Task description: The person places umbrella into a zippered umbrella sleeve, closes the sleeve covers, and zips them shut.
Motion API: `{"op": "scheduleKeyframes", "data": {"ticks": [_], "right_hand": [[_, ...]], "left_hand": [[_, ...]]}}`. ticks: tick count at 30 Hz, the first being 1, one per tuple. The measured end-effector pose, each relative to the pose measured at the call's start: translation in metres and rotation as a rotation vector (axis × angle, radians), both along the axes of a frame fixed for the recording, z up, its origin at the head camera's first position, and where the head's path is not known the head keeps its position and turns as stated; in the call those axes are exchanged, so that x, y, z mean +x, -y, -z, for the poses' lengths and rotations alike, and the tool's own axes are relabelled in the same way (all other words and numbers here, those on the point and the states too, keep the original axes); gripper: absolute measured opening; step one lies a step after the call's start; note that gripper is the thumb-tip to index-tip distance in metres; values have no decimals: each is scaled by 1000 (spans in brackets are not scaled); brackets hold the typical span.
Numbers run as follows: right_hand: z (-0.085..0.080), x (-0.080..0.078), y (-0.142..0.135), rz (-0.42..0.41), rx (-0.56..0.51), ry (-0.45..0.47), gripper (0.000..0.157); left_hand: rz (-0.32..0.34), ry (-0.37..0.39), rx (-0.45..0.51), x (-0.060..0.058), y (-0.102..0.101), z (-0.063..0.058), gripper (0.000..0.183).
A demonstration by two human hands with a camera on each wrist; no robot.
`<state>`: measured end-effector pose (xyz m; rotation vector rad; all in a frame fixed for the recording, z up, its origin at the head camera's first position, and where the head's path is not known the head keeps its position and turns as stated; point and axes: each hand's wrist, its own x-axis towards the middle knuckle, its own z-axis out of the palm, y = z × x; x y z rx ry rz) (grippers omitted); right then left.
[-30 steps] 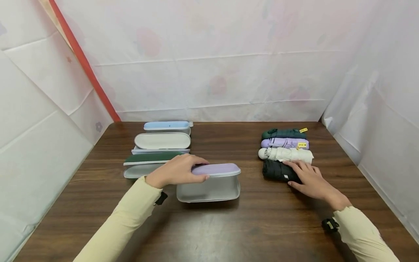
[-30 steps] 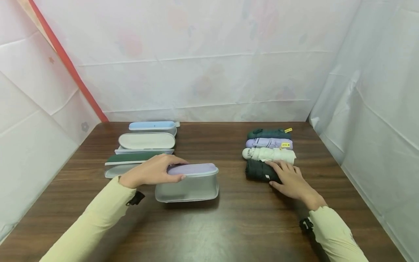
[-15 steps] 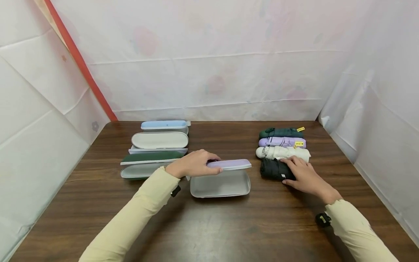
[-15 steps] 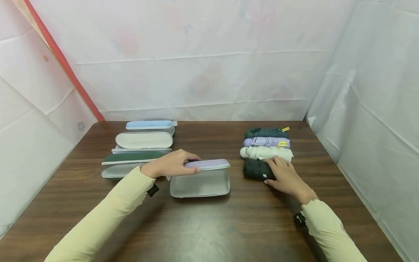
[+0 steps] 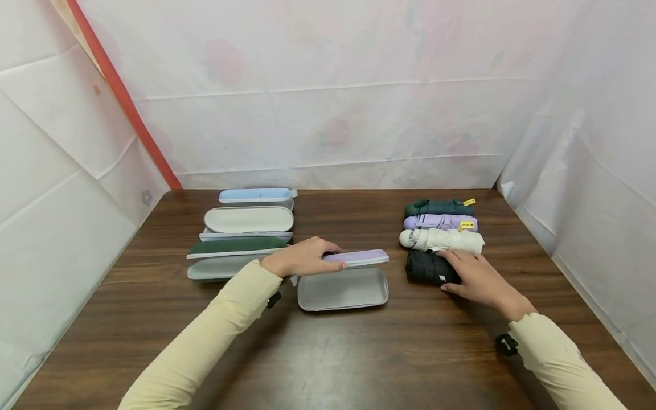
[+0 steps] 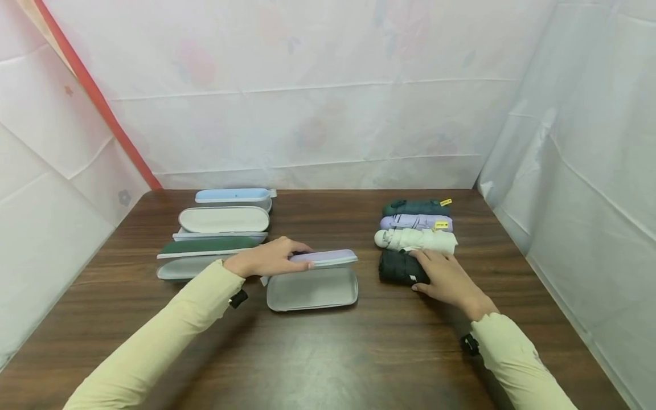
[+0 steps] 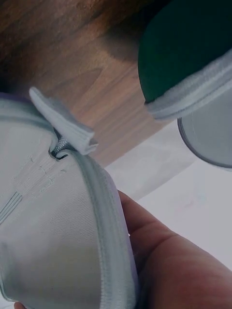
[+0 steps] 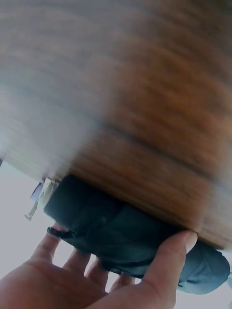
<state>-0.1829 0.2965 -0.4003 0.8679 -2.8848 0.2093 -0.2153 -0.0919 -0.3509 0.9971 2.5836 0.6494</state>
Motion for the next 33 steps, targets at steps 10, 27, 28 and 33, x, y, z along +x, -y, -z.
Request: {"op": "scheduleKeyframes", "data": {"ticks": [10, 27, 28, 33], "right_hand": [[4, -4, -2, -45, -9, -132, 64], [-7, 9, 10, -109, 59, -183, 62], [-8, 11, 12, -113, 54, -186, 63], [-17, 17, 19, -132, 39, -201, 65]], "left_hand": [[-5, 3, -10, -1, 1, 4, 51], [-5, 33, -2, 2, 1, 5, 50], [-5, 35, -1, 2, 1, 5, 50], [-5, 44, 6, 1, 1, 5, 49]]}}
